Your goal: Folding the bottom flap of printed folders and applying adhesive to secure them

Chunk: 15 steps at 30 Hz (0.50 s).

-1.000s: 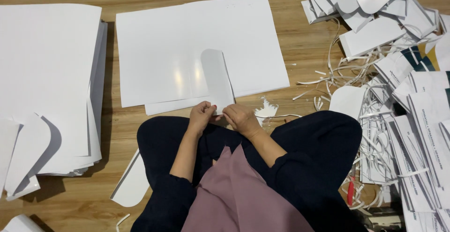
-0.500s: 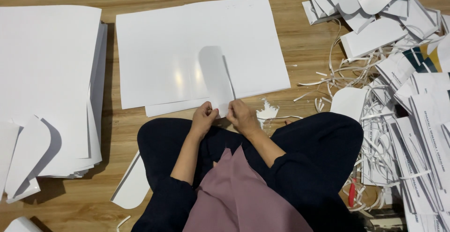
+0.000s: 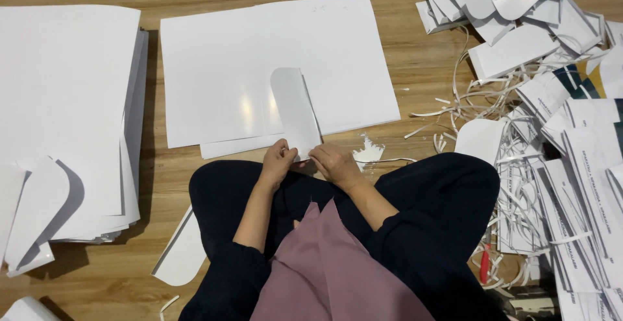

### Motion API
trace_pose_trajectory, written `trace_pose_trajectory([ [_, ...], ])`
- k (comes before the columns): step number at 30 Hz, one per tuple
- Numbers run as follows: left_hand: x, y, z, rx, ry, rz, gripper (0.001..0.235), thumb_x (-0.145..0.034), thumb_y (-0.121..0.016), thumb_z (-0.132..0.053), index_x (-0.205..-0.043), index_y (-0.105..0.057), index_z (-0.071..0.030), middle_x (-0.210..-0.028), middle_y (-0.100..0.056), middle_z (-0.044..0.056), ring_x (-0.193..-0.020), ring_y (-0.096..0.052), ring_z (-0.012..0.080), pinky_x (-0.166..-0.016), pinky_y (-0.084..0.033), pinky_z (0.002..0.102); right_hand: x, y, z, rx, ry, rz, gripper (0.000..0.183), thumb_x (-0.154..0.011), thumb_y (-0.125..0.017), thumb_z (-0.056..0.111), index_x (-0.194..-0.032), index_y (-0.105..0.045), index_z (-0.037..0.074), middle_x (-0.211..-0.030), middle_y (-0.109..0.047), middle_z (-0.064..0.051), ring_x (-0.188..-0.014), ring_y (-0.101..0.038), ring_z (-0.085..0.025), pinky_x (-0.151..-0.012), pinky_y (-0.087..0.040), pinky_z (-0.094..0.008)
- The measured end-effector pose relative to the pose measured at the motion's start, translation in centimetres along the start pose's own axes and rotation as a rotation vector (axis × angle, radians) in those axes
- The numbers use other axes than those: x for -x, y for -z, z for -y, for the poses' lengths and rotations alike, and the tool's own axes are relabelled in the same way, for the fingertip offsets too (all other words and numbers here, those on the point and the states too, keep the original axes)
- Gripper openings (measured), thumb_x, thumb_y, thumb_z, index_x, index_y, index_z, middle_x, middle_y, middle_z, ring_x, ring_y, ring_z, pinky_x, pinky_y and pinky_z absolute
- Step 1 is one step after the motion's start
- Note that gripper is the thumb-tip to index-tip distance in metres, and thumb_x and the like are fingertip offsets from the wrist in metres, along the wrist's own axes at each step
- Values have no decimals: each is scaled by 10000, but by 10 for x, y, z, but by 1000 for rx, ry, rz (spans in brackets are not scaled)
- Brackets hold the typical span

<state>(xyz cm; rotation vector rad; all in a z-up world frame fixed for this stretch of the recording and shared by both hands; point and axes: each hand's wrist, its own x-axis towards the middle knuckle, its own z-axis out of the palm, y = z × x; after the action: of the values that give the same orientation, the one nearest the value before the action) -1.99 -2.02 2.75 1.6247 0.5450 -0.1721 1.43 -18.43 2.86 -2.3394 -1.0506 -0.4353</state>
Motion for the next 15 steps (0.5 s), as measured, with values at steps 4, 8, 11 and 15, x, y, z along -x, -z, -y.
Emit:
trace_pose_trajectory([
  [4,-3,3,12,3,-2,6,93,-752,-563,-131,-698,-500,-89,-489,-435,21,-489,-431,131,-479,-356,232,3,-4,0,-74,-21,1,86,-848,-576,231,-814,-616,163,-707,-608,-6,-706,-626,-178,-593,-514,-263],
  [8,1,1,-3,-16,-30,20,122,-759,-566,-146,-681,-474,-124,-480,-429,-5,-477,-407,113,-467,-323,224,4,-4,-10,-159,-131,7,74,-845,-585,233,-858,-630,176,-737,-638,1,-735,-637,-176,-624,-523,-266],
  [11,6,0,-12,2,-28,23,111,-764,-561,-142,-693,-479,-120,-492,-420,-14,-492,-405,103,-476,-313,215,1,4,0,-159,-146,7,77,-829,-599,246,-852,-633,180,-740,-649,5,-735,-644,-174,-603,-526,-276],
  [15,-5,4,6,44,-13,24,95,-765,-553,-120,-699,-487,-106,-489,-420,2,-502,-431,115,-473,-386,226,3,-2,-2,-116,-101,1,87,-836,-595,250,-852,-629,171,-746,-652,-5,-730,-645,-179,-612,-529,-282],
])
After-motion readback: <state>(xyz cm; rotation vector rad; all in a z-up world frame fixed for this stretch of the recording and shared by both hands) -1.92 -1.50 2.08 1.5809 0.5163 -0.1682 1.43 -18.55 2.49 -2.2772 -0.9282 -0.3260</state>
